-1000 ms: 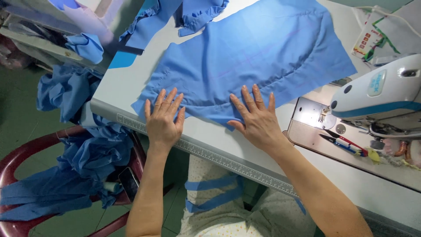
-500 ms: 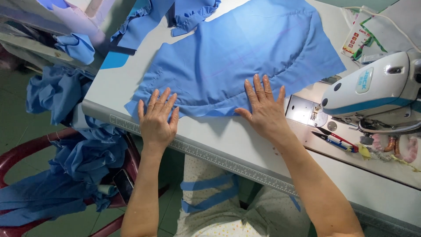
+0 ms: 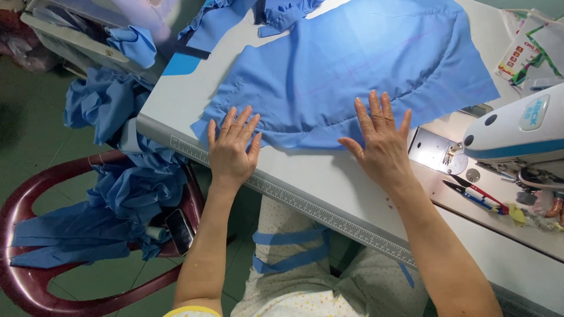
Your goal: A person uses an industrial sewing machine to join pieces of blue fabric, carefully aligning the edges and smoothing the material as it is fed through the machine.
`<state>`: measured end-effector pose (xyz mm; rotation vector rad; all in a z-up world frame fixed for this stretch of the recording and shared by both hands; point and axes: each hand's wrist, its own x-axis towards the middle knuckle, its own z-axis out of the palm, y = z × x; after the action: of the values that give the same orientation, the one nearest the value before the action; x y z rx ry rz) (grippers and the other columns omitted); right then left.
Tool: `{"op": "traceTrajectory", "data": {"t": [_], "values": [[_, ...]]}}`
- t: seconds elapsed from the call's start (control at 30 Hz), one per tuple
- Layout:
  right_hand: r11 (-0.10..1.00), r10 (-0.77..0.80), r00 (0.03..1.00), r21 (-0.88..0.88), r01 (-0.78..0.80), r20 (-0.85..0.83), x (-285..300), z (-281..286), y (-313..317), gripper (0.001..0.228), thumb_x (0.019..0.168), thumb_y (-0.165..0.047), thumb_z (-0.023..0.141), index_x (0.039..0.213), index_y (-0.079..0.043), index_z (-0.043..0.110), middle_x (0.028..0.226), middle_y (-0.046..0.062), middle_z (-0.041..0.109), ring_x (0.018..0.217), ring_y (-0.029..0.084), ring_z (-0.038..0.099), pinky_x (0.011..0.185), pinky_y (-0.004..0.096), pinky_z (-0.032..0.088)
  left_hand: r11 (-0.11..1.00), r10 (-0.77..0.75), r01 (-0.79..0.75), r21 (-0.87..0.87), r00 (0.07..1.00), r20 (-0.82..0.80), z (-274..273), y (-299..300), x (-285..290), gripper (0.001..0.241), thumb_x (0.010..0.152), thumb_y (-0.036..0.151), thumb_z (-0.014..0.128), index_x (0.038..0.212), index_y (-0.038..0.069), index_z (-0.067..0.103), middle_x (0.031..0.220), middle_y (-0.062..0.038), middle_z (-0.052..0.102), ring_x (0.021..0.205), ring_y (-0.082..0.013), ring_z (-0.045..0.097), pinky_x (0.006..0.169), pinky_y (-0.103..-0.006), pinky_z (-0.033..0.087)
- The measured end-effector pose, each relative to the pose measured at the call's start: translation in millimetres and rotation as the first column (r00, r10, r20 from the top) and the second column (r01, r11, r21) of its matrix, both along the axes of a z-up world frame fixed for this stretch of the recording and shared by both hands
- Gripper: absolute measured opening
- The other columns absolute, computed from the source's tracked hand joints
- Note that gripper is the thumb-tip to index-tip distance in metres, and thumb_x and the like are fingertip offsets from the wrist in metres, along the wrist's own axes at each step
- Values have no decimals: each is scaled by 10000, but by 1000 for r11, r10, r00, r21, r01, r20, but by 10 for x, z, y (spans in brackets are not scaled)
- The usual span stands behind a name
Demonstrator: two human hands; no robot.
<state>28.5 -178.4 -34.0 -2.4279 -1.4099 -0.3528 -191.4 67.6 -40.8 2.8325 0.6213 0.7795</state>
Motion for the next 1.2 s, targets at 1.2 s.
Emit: {"op": "traceTrajectory", "data": {"t": [1.2], "values": [[949,30,987,-306,-79,-161,-63,216,35,755,950,-661,223,1607,-291,188,1685,74,152,1548,316,84,1121,715,99,998,42,-51,-44,983,-177,138,17,-130,646,1029,562,414,1554,189,370,1634,-7,326,1537,-240,242,1154,-730,151]]}}
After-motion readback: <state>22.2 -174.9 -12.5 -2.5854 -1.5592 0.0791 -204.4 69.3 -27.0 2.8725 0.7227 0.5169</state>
